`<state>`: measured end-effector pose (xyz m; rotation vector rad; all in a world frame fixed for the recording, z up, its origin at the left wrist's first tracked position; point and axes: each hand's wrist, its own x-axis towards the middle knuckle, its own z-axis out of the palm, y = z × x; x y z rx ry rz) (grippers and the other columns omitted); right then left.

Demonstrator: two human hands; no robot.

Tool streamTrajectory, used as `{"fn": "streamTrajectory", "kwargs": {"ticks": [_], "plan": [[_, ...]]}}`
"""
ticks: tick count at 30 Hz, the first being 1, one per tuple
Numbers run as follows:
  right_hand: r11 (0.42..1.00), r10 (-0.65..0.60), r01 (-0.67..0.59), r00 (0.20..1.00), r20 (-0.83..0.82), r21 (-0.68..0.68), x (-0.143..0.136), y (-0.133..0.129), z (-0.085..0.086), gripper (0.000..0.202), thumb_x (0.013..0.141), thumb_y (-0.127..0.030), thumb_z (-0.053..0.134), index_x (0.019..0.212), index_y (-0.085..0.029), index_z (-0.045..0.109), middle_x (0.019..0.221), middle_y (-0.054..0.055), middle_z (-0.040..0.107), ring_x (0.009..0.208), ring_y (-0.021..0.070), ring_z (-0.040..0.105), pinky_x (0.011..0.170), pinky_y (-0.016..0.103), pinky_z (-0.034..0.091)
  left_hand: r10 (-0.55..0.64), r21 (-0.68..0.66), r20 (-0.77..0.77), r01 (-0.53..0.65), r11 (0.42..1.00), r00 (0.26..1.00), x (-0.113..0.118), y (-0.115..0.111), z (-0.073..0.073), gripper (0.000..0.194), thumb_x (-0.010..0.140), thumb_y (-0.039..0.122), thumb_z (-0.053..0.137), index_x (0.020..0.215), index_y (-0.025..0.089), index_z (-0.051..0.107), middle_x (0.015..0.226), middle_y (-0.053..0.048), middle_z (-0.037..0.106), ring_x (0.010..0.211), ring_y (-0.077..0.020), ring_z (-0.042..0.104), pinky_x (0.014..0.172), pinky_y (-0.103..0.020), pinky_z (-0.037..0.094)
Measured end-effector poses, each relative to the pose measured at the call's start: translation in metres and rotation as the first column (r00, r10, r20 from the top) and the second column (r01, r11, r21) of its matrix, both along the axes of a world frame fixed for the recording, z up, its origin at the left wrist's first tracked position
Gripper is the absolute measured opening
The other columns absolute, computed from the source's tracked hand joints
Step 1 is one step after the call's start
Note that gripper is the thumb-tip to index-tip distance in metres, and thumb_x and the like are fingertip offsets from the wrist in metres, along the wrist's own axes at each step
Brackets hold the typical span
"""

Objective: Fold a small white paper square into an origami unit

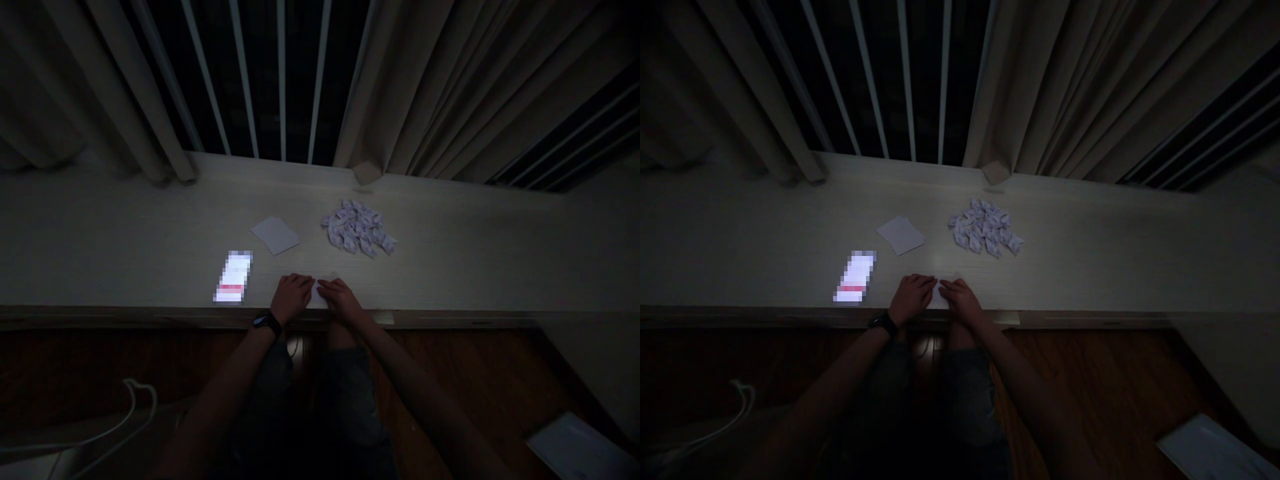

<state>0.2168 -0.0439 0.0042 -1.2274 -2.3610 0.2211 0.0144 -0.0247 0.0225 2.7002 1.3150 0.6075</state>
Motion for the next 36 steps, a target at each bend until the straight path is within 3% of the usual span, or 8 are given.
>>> {"fn": "streamTrajectory", "kwargs": {"ticks": [13, 22, 29, 36], "plan": [[1.0, -0.024, 0.024, 1.0, 0.005, -0.01, -0.007, -0.006, 0.012, 0.026, 0.09, -0.015, 0.047, 0.109, -0.02, 0.065, 0.128, 0.008, 0.057, 0.095, 0.0196, 0.053, 0.089, 0.037, 0.043, 0.003, 0.007, -0.003, -0.003, 1.0, 1.0, 0.0, -0.001, 0.001, 0.035, 0.088, 0.023, 0.048, 0.122, 0.025, 0.057, 0.122, -0.006, 0.06, 0.108, -0.0235, 0.049, 0.089, -0.043, 0.037], [1.0, -0.026, 0.026, 0.999, 0.031, -0.002, -0.008, -0.011, 0.014, 0.033, 0.091, -0.02, 0.046, 0.121, -0.019, 0.059, 0.13, 0.011, 0.055, 0.101, 0.0226, 0.052, 0.092, 0.042, 0.042, -0.014, 0.01, 0.052, 0.013, 1.0, 0.999, -0.001, 0.001, -0.005, 0.031, 0.088, 0.021, 0.048, 0.117, 0.021, 0.059, 0.12, -0.008, 0.061, 0.11, -0.023, 0.05, 0.093, -0.044, 0.039], [0.999, -0.045, 0.045, 0.999, -0.002, -0.006, -0.01, -0.017, 0.015, 0.032, 0.091, -0.02, 0.045, 0.121, -0.018, 0.059, 0.132, 0.01, 0.053, 0.103, 0.0229, 0.049, 0.093, 0.042, 0.042, -0.111, 0.034, 0.086, 0.109, 0.993, 0.99, -0.007, -0.018, -0.011, 0.028, 0.09, 0.022, 0.045, 0.115, 0.02, 0.06, 0.116, -0.008, 0.061, 0.112, -0.0208, 0.051, 0.098, -0.041, 0.04], [0.998, -0.06, 0.06, 0.998, -0.008, -0.005, -0.01, -0.019, 0.014, 0.032, 0.091, -0.019, 0.044, 0.12, -0.018, 0.059, 0.133, 0.01, 0.052, 0.103, 0.023, 0.049, 0.094, 0.043, 0.041, -0.09, 0.011, 0.007, 0.09, 0.996, 0.996, -0.003, -0.031, -0.005, 0.037, 0.09, 0.023, 0.044, 0.126, 0.021, 0.051, 0.122, -0.01, 0.057, 0.113, -0.0242, 0.049, 0.097, -0.045, 0.038]]}}
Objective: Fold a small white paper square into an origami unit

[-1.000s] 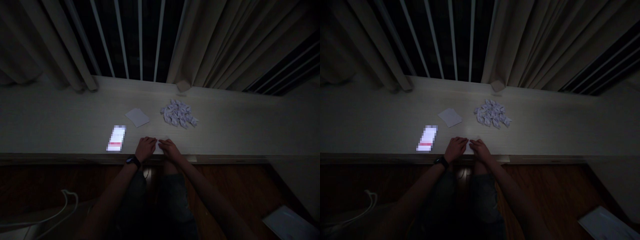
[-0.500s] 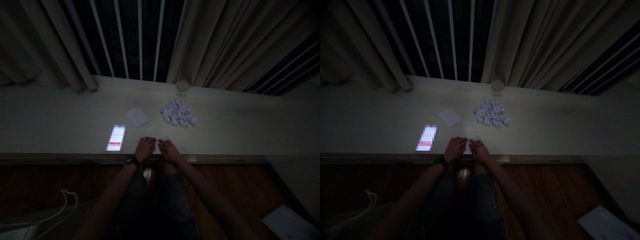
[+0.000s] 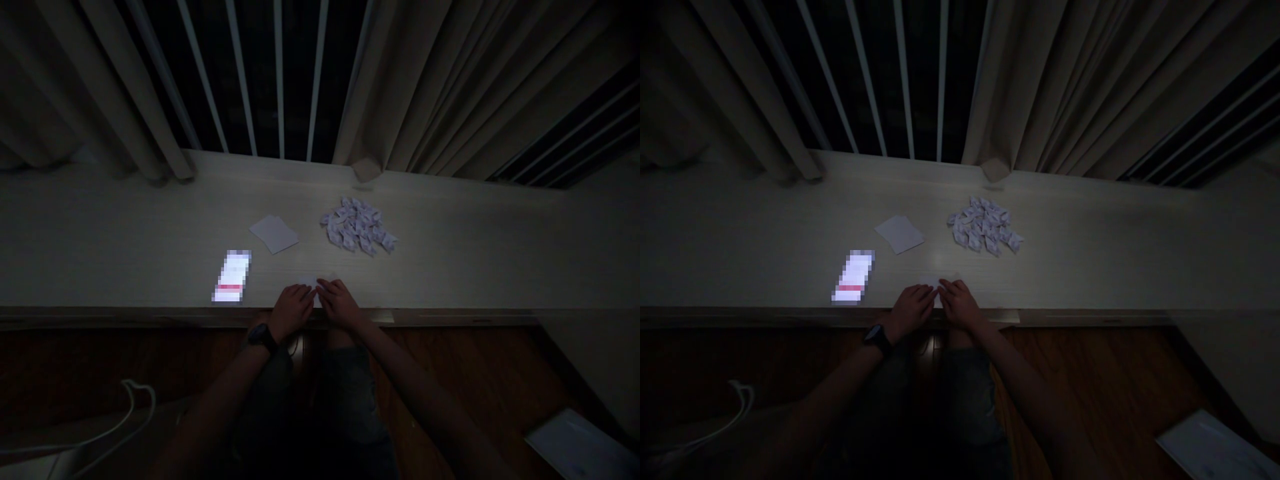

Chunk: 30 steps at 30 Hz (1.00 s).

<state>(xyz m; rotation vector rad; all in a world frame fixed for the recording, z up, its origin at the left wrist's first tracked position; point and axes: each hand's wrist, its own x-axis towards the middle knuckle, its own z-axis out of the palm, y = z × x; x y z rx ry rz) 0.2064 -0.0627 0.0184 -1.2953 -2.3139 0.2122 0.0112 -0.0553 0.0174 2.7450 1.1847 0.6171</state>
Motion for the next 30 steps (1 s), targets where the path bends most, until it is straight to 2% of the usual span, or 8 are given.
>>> {"fn": "streamTrajectory", "kwargs": {"ticks": [5, 9, 13, 17, 22, 27, 30], "plan": [[1.0, -0.005, 0.005, 0.999, 0.048, 0.0, 0.0, 0.0, 0.002, 0.034, 0.091, -0.019, 0.044, 0.122, -0.018, 0.057, 0.133, 0.01, 0.052, 0.102, 0.023, 0.049, 0.094, 0.042, 0.04, 0.007, -0.004, -0.031, -0.007, 1.0, 0.999, 0.003, -0.002, 0.003, 0.037, 0.091, 0.022, 0.041, 0.127, 0.019, 0.05, 0.123, -0.012, 0.056, 0.115, -0.0246, 0.047, 0.097, -0.045, 0.038], [1.0, -0.02, 0.018, 0.99, 0.136, 0.018, -0.004, 0.004, 0.007, 0.033, 0.09, -0.021, 0.046, 0.12, -0.018, 0.059, 0.13, 0.011, 0.054, 0.107, 0.0272, 0.046, 0.092, 0.046, 0.038, -0.001, -0.009, -0.025, 0.001, 1.0, 1.0, 0.004, -0.001, 0.002, 0.036, 0.09, 0.021, 0.042, 0.125, 0.02, 0.051, 0.12, -0.011, 0.057, 0.114, -0.0239, 0.048, 0.096, -0.044, 0.038], [0.999, 0.029, -0.037, 0.977, 0.213, 0.034, -0.008, 0.01, 0.012, 0.037, 0.089, -0.022, 0.047, 0.125, -0.017, 0.055, 0.13, 0.011, 0.054, 0.118, 0.0294, 0.041, 0.094, 0.047, 0.035, 0.008, -0.001, -0.018, -0.008, 1.0, 1.0, 0.003, 0.0, 0.0, 0.035, 0.089, 0.021, 0.043, 0.122, 0.019, 0.053, 0.12, -0.011, 0.056, 0.114, -0.0242, 0.048, 0.098, -0.044, 0.038], [0.997, 0.051, -0.063, 0.965, 0.256, 0.036, -0.005, 0.01, 0.012, 0.039, 0.09, -0.022, 0.046, 0.129, -0.018, 0.051, 0.134, 0.01, 0.052, 0.118, 0.0297, 0.042, 0.094, 0.047, 0.035, 0.014, 0.003, -0.018, -0.014, 1.0, 1.0, 0.004, -0.003, 0.003, 0.035, 0.09, 0.021, 0.043, 0.123, 0.018, 0.052, 0.12, -0.011, 0.057, 0.113, -0.0238, 0.049, 0.098, -0.043, 0.039], [1.0, -0.009, 0.004, 0.98, 0.197, 0.029, -0.002, 0.005, 0.002, 0.041, 0.092, -0.024, 0.044, 0.133, -0.018, 0.047, 0.132, 0.012, 0.053, 0.115, 0.0282, 0.044, 0.097, 0.046, 0.032, 0.026, 0.003, -0.013, -0.026, 1.0, 1.0, 0.004, -0.004, 0.004, 0.036, 0.089, 0.02, 0.043, 0.125, 0.019, 0.052, 0.121, -0.011, 0.057, 0.113, -0.0237, 0.049, 0.098, -0.044, 0.039], [0.992, -0.13, 0.129, 0.983, 0.127, 0.01, -0.007, 0.009, -0.001, 0.039, 0.095, -0.027, 0.039, 0.132, -0.02, 0.048, 0.111, 0.012, 0.065, 0.113, 0.0266, 0.045, 0.097, 0.044, 0.03, 0.027, 0.002, -0.011, -0.027, 1.0, 1.0, 0.003, -0.003, 0.001, 0.037, 0.09, 0.021, 0.043, 0.125, 0.02, 0.052, 0.121, -0.01, 0.056, 0.113, -0.0235, 0.049, 0.1, -0.044, 0.038], [0.994, -0.107, 0.106, 0.978, 0.179, 0.013, -0.012, 0.012, 0.004, 0.038, 0.093, -0.026, 0.041, 0.13, -0.02, 0.047, 0.113, 0.012, 0.063, 0.116, 0.0283, 0.043, 0.096, 0.044, 0.03, 0.02, -0.009, -0.014, -0.02, 1.0, 1.0, 0.002, -0.001, 0.001, 0.036, 0.09, 0.021, 0.043, 0.124, 0.02, 0.053, 0.12, -0.01, 0.057, 0.113, -0.0231, 0.049, 0.099, -0.042, 0.039]]}}
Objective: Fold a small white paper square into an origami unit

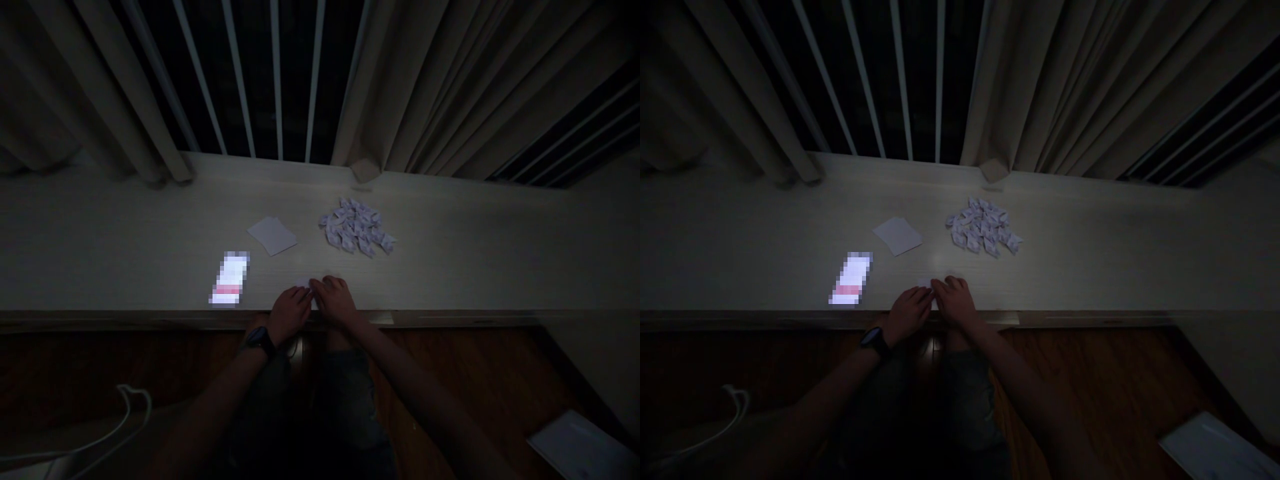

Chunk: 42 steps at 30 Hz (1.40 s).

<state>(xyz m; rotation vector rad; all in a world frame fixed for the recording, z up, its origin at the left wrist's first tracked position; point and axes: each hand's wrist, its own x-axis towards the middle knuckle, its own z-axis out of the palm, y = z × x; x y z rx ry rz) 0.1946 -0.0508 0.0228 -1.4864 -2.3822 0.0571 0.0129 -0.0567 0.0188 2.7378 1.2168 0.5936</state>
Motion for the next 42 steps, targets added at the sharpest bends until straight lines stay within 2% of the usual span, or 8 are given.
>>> {"fn": "streamTrajectory", "kwargs": {"ticks": [9, 15, 18, 24, 30, 35, 38, 42], "plan": [[1.0, 0.0, -0.001, 0.996, 0.09, 0.01, -0.017, 0.006, 0.002, 0.046, 0.092, -0.021, 0.039, 0.138, -0.018, 0.037, 0.135, 0.014, 0.05, 0.125, 0.0334, 0.035, 0.095, 0.051, 0.029, -0.012, -0.013, -0.027, 0.011, 1.0, 1.0, 0.003, 0.003, 0.008, 0.025, 0.087, 0.019, 0.045, 0.108, 0.018, 0.059, 0.111, -0.011, 0.058, 0.106, -0.0231, 0.05, 0.098, -0.042, 0.039], [0.998, 0.052, -0.054, 0.993, 0.109, 0.02, -0.002, 0.0, -0.006, 0.047, 0.091, -0.02, 0.04, 0.138, -0.02, 0.038, 0.139, 0.009, 0.047, 0.131, 0.0328, 0.029, 0.103, 0.054, 0.022, 0.012, 0.019, -0.027, -0.012, 1.0, 1.0, 0.002, 0.001, 0.002, 0.035, 0.088, 0.02, 0.043, 0.122, 0.018, 0.052, 0.12, -0.011, 0.056, 0.109, -0.023, 0.05, 0.101, -0.043, 0.036], [0.997, 0.068, -0.07, 0.991, 0.114, 0.012, 0.01, -0.011, -0.008, 0.049, 0.091, -0.017, 0.041, 0.14, -0.02, 0.036, 0.137, 0.009, 0.049, 0.128, 0.0305, 0.035, 0.106, 0.052, 0.02, 0.022, 0.015, -0.054, -0.021, 1.0, 0.998, 0.003, -0.001, 0.003, 0.037, 0.088, 0.02, 0.044, 0.125, 0.018, 0.05, 0.12, -0.01, 0.056, 0.111, -0.0229, 0.049, 0.102, -0.042, 0.035], [1.0, -0.011, 0.012, 0.997, 0.071, -0.007, 0.01, -0.02, -0.002, 0.051, 0.09, -0.017, 0.042, 0.14, -0.014, 0.036, 0.123, 0.012, 0.058, 0.123, 0.0277, 0.039, 0.109, 0.047, 0.017, 0.042, -0.005, -0.153, -0.043, 0.999, 0.987, 0.01, 0.002, 0.02, 0.031, 0.087, 0.021, 0.045, 0.117, 0.021, 0.054, 0.142, -0.008, 0.041, 0.105, -0.0239, 0.05, 0.093, -0.044, 0.038], [0.998, -0.064, 0.063, 0.998, -0.011, -0.015, 0.005, -0.018, -0.006, 0.044, 0.091, -0.018, 0.041, 0.135, -0.015, 0.043, 0.117, 0.012, 0.062, 0.12, 0.026, 0.04, 0.109, 0.046, 0.018, -0.01, -0.052, -0.222, -0.002, 0.999, 0.975, 0.015, 0.013, 0.035, 0.034, 0.084, 0.023, 0.047, 0.118, 0.018, 0.053, 0.132, -0.011, 0.051, 0.106, -0.0274, 0.048, 0.089, -0.045, 0.036], [0.993, -0.12, 0.12, 0.987, -0.107, -0.013, 0.003, -0.016, -0.01, 0.039, 0.092, -0.018, 0.038, 0.13, -0.018, 0.047, 0.116, 0.01, 0.062, 0.116, 0.0242, 0.043, 0.108, 0.046, 0.021, -0.025, -0.055, -0.177, 0.016, 0.998, 0.984, 0.017, 0.026, 0.033, 0.04, 0.081, 0.019, 0.048, 0.121, 0.015, 0.051, 0.117, -0.012, 0.059, 0.114, -0.0255, 0.046, 0.1, -0.042, 0.03], [0.991, -0.131, 0.131, 0.982, -0.14, -0.009, 0.002, -0.015, -0.011, 0.037, 0.093, -0.018, 0.038, 0.128, -0.018, 0.048, 0.117, 0.01, 0.061, 0.115, 0.024, 0.043, 0.108, 0.045, 0.022, -0.054, -0.051, -0.165, 0.046, 0.998, 0.985, 0.014, 0.032, 0.028, 0.043, 0.081, 0.017, 0.048, 0.124, 0.018, 0.05, 0.124, -0.01, 0.056, 0.124, -0.0242, 0.041, 0.103, -0.042, 0.027], [0.991, -0.136, 0.135, 0.979, -0.149, -0.013, 0.002, -0.014, -0.011, 0.036, 0.093, -0.019, 0.038, 0.128, -0.019, 0.049, 0.118, 0.009, 0.06, 0.115, 0.024, 0.043, 0.108, 0.046, 0.021, -0.036, -0.022, -0.151, 0.033, 0.999, 0.988, 0.01, 0.032, 0.022, 0.042, 0.085, 0.019, 0.045, 0.127, 0.021, 0.05, 0.128, -0.008, 0.055, 0.127, -0.0248, 0.039, 0.103, -0.044, 0.029]]}}
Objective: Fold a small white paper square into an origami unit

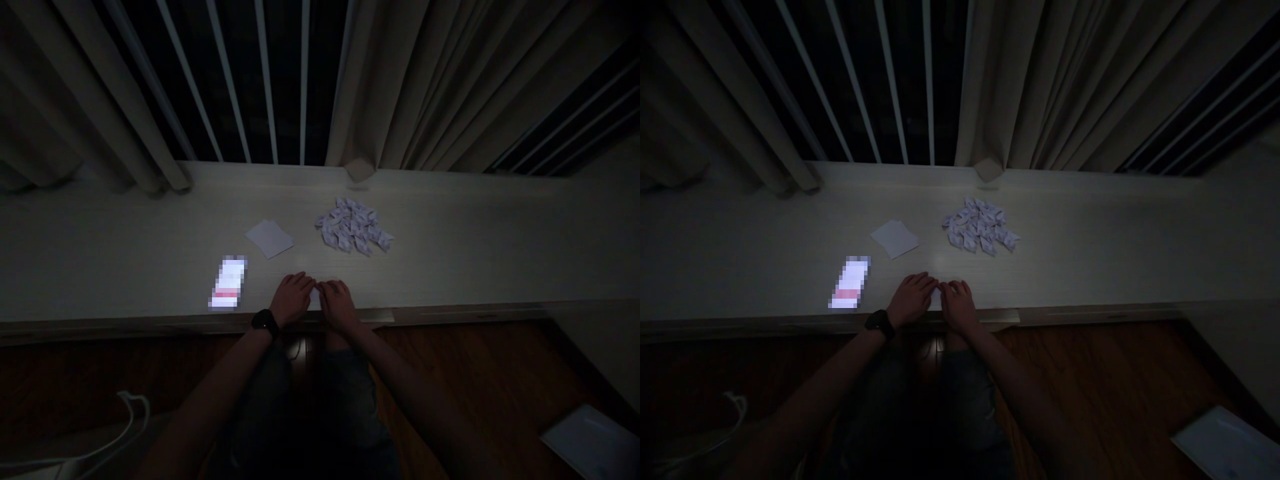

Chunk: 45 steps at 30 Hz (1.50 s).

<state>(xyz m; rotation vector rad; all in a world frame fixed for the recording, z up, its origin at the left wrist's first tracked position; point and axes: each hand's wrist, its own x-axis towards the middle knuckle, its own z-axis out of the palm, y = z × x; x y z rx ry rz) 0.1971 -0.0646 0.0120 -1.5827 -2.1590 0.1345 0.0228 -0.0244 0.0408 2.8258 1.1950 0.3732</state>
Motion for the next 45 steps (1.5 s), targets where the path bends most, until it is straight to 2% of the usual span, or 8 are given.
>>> {"fn": "streamTrajectory", "kwargs": {"ticks": [8, 17, 27, 30, 33, 38, 42, 45], "plan": [[1.0, -0.021, 0.021, 1.0, 0.016, -0.009, 0.001, 0.0, 0.002, 0.036, 0.095, -0.019, 0.034, 0.128, -0.023, 0.05, 0.122, 0.007, 0.058, 0.112, 0.0235, 0.044, 0.108, 0.047, 0.02, 0.055, 0.027, -0.003, -0.055, 0.998, 0.998, 0.002, -0.006, 0.002, 0.041, 0.087, 0.021, 0.043, 0.128, 0.021, 0.05, 0.126, -0.007, 0.056, 0.124, -0.0268, 0.04, 0.101, -0.046, 0.03], [0.998, -0.029, 0.032, 0.996, 0.08, -0.045, 0.021, -0.022, 0.005, 0.039, 0.095, -0.018, 0.034, 0.131, -0.027, 0.047, 0.116, 0.004, 0.061, 0.105, 0.022, 0.046, 0.108, 0.045, 0.016, 0.066, 0.033, -0.015, -0.066, 0.997, 0.998, 0.003, -0.008, 0.007, 0.042, 0.087, 0.022, 0.043, 0.129, 0.022, 0.049, 0.126, -0.007, 0.056, 0.122, -0.0272, 0.041, 0.103, -0.047, 0.027], [0.994, -0.089, 0.094, 0.991, 0.096, -0.052, 0.028, -0.029, 0.008, 0.035, 0.094, -0.021, 0.036, 0.125, -0.025, 0.052, 0.107, 0.008, 0.064, 0.098, 0.0239, 0.048, 0.1, 0.044, 0.024, 0.098, 0.01, 0.054, -0.099, 0.995, 0.994, 0.007, -0.009, 0.002, 0.041, 0.087, 0.023, 0.043, 0.128, 0.022, 0.05, 0.124, -0.008, 0.057, 0.119, -0.0267, 0.043, 0.104, -0.047, 0.027], [0.995, -0.083, 0.088, 0.989, 0.124, -0.036, 0.027, -0.019, 0.009, 0.035, 0.092, -0.021, 0.039, 0.125, -0.021, 0.053, 0.104, 0.012, 0.065, 0.11, 0.0268, 0.046, 0.105, 0.048, 0.019, 0.089, 0.017, 0.072, -0.09, 0.996, 0.993, 0.008, -0.012, 0.005, 0.039, 0.088, 0.024, 0.042, 0.126, 0.019, 0.052, 0.12, -0.01, 0.058, 0.117, -0.0259, 0.044, 0.104, -0.045, 0.029], [0.998, -0.041, 0.049, 0.983, 0.177, -0.037, 0.029, 0.005, 0.009, 0.045, 0.088, -0.019, 0.045, 0.132, -0.016, 0.046, 0.112, 0.017, 0.063, 0.128, 0.0296, 0.034, 0.107, 0.052, 0.014, 0.077, 0.034, 0.071, -0.08, 0.996, 0.994, 0.007, -0.018, 0.007, 0.039, 0.089, 0.026, 0.042, 0.125, 0.016, 0.052, 0.117, -0.012, 0.059, 0.118, -0.0263, 0.044, 0.105, -0.047, 0.027], [0.994, 0.047, -0.03, 0.987, 0.156, -0.107, 0.026, 0.039, 0.008, 0.055, 0.086, -0.016, 0.042, 0.141, -0.018, 0.036, 0.132, 0.014, 0.054, 0.137, 0.0284, 0.026, 0.107, 0.051, 0.021, 0.058, 0.041, 0.044, -0.06, 0.997, 0.997, 0.003, -0.032, 0.006, 0.035, 0.09, 0.028, 0.041, 0.12, 0.016, 0.055, 0.114, -0.012, 0.059, 0.118, -0.0261, 0.044, 0.104, -0.047, 0.027], [0.993, 0.11, -0.109, 0.994, 0.021, -0.055, 0.019, 0.018, 0.004, 0.052, 0.086, -0.021, 0.044, 0.138, -0.017, 0.04, 0.137, 0.01, 0.049, 0.137, 0.0256, 0.025, 0.109, 0.049, 0.023, 0.113, 0.034, 0.042, -0.115, 0.993, 0.993, 0.006, -0.044, 0.003, 0.037, 0.091, 0.028, 0.04, 0.123, 0.015, 0.051, 0.112, -0.013, 0.057, 0.113, -0.0256, 0.045, 0.101, -0.045, 0.03], [0.984, 0.175, -0.177, 0.983, -0.053, -0.031, 0.015, -0.008, -0.003, 0.062, 0.08, -0.025, 0.055, 0.139, -0.016, 0.039, 0.139, 0.011, 0.047, 0.136, 0.0253, 0.028, 0.111, 0.047, 0.023, 0.152, 0.028, 0.033, -0.153, 0.988, 0.988, 0.012, -0.052, 0.0, 0.037, 0.09, 0.027, 0.04, 0.122, 0.013, 0.051, 0.109, -0.014, 0.057, 0.108, -0.0267, 0.047, 0.096, -0.046, 0.033]]}}
